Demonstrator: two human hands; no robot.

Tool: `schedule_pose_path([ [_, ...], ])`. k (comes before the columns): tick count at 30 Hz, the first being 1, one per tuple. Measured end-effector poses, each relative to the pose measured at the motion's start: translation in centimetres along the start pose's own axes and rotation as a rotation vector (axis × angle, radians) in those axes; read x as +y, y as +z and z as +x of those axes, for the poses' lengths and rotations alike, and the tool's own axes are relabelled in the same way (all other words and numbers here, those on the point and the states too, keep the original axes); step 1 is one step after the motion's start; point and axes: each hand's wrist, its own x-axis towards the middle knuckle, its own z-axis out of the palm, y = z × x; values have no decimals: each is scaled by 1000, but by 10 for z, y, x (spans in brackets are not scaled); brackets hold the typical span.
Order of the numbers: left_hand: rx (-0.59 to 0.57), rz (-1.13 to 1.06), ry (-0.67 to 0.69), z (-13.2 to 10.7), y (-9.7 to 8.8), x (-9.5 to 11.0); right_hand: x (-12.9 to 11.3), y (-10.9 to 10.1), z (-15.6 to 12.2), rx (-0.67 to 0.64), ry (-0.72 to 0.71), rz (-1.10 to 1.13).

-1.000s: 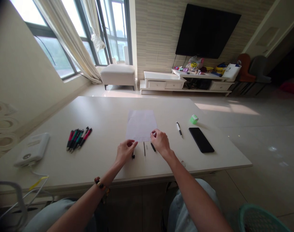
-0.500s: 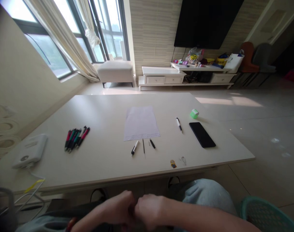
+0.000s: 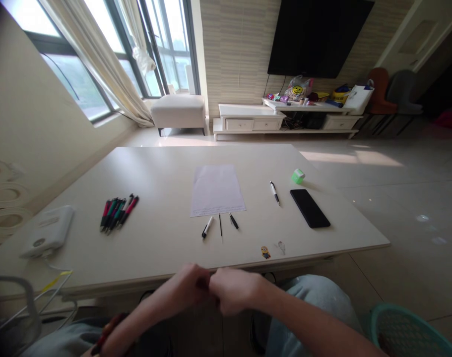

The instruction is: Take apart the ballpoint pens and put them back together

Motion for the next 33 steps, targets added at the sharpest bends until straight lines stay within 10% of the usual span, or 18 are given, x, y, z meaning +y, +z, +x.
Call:
schedule_pose_path([
  [8, 515, 505, -4, 61, -34, 10, 22, -69, 29, 473, 435, -144],
  [19, 518, 655, -98, 75, -30, -8, 18, -58, 75, 484, 511, -165],
  [33, 629, 324, 172, 41, -31, -9, 18, -75, 67, 836, -198, 827],
])
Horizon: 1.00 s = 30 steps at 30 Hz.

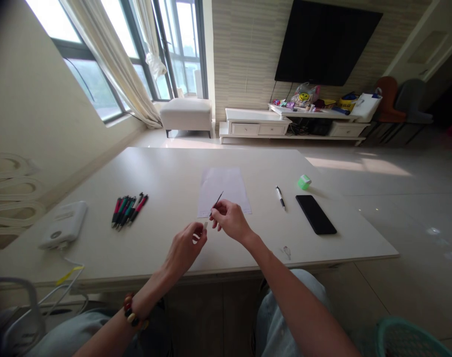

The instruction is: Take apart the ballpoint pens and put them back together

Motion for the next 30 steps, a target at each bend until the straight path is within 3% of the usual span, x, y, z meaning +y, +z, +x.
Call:
schedule_pose_path([
  [6, 32, -2, 40, 2, -5, 5, 1, 1, -2, -74, -29, -145],
  [11, 21, -11, 32, 3, -4, 7, -5, -4, -2, 11, -77, -127],
  [23, -75, -354, -24, 6, 3, 23, -2, 2, -8, -84, -88, -140],
  [27, -79, -299, -61, 6, 3, 20, -6, -22, -4, -151, -45, -235],
  [30, -47, -263, -79, 7, 0, 18, -1, -54, 2, 23, 7, -475],
])
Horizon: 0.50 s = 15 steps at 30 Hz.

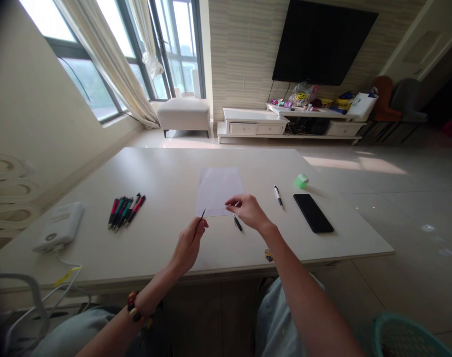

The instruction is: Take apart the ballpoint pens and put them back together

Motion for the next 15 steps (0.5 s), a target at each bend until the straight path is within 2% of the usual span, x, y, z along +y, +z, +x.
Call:
schedule_pose_path([
  [2, 14, -4, 4, 0, -1, 0, 15, -10, 3, 15, 66, -212],
  [5, 19, -1, -5, -1, 0, 0, 34, -8, 2, -181, 114, -423],
  [8, 12, 10, -21, -2, 1, -1, 43, 2, -1, -291, 97, -505],
  [15, 26, 12, -37, -2, 0, -1, 43, 11, 1, -298, 83, -540],
])
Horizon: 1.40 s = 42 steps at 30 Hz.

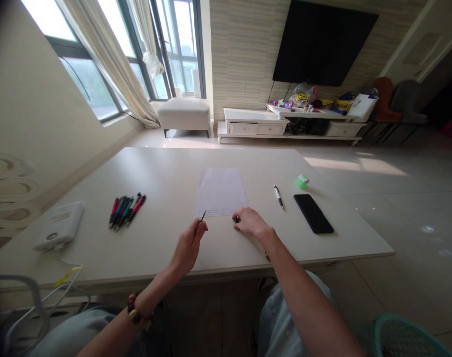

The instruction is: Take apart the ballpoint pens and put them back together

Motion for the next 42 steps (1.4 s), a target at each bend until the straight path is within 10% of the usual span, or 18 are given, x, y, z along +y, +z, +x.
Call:
schedule_pose_path([
  [18, -61, 19, 33, -4, 4, -5, -5, 4, 0, 127, 1, 120],
  [27, -101, 44, 54, -4, 9, -10, -28, -14, -6, 469, -103, 918],
  [42, -111, 66, 74, -3, 13, -10, -52, -5, -16, 266, -215, 905],
])
